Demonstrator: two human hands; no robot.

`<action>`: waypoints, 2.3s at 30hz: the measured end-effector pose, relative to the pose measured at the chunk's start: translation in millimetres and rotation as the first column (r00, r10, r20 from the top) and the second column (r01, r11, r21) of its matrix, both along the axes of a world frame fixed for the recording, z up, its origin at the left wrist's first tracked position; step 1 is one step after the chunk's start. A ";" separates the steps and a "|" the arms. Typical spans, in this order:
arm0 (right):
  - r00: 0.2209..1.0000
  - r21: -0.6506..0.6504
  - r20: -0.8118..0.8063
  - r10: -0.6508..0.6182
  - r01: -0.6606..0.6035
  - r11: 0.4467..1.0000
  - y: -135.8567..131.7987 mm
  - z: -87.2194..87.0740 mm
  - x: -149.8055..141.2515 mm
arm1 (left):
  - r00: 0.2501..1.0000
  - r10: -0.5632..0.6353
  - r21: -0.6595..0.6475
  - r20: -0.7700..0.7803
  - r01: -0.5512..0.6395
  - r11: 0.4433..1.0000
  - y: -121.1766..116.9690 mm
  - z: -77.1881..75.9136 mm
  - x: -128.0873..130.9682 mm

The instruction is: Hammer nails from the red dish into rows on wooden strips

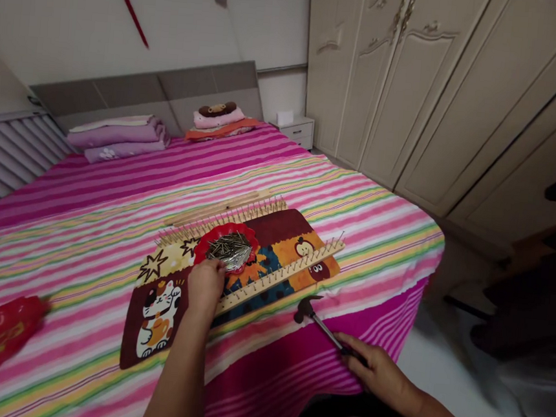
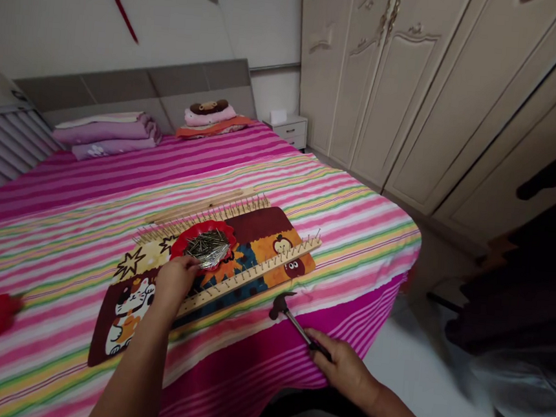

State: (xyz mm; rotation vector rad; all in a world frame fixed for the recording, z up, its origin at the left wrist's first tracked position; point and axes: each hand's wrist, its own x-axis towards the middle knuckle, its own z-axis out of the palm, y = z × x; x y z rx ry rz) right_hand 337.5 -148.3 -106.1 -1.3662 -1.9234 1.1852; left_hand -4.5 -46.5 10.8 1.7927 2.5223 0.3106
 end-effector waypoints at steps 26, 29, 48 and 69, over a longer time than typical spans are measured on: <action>0.999 -0.012 -0.040 -0.034 0.034 0.999 0.3 -13.4 -1.6 | 0.999 -0.037 -0.095 -0.023 0.035 0.995 15.5 1.2 -22.8; 0.999 -0.013 -0.020 -0.034 0.034 0.999 0.3 -14.1 -2.0 | 0.979 0.019 0.051 0.202 -0.030 0.998 4.0 7.5 -28.6; 0.999 0.029 0.048 -0.014 0.012 1.000 -2.5 -4.2 -4.0 | 0.959 0.249 -0.212 0.134 -0.218 0.953 -85.2 -7.7 -12.7; 0.997 0.034 0.076 -0.021 0.018 0.999 -3.0 -7.0 -2.7 | 0.967 0.240 -0.395 0.091 -0.186 0.900 -116.6 -17.2 -26.6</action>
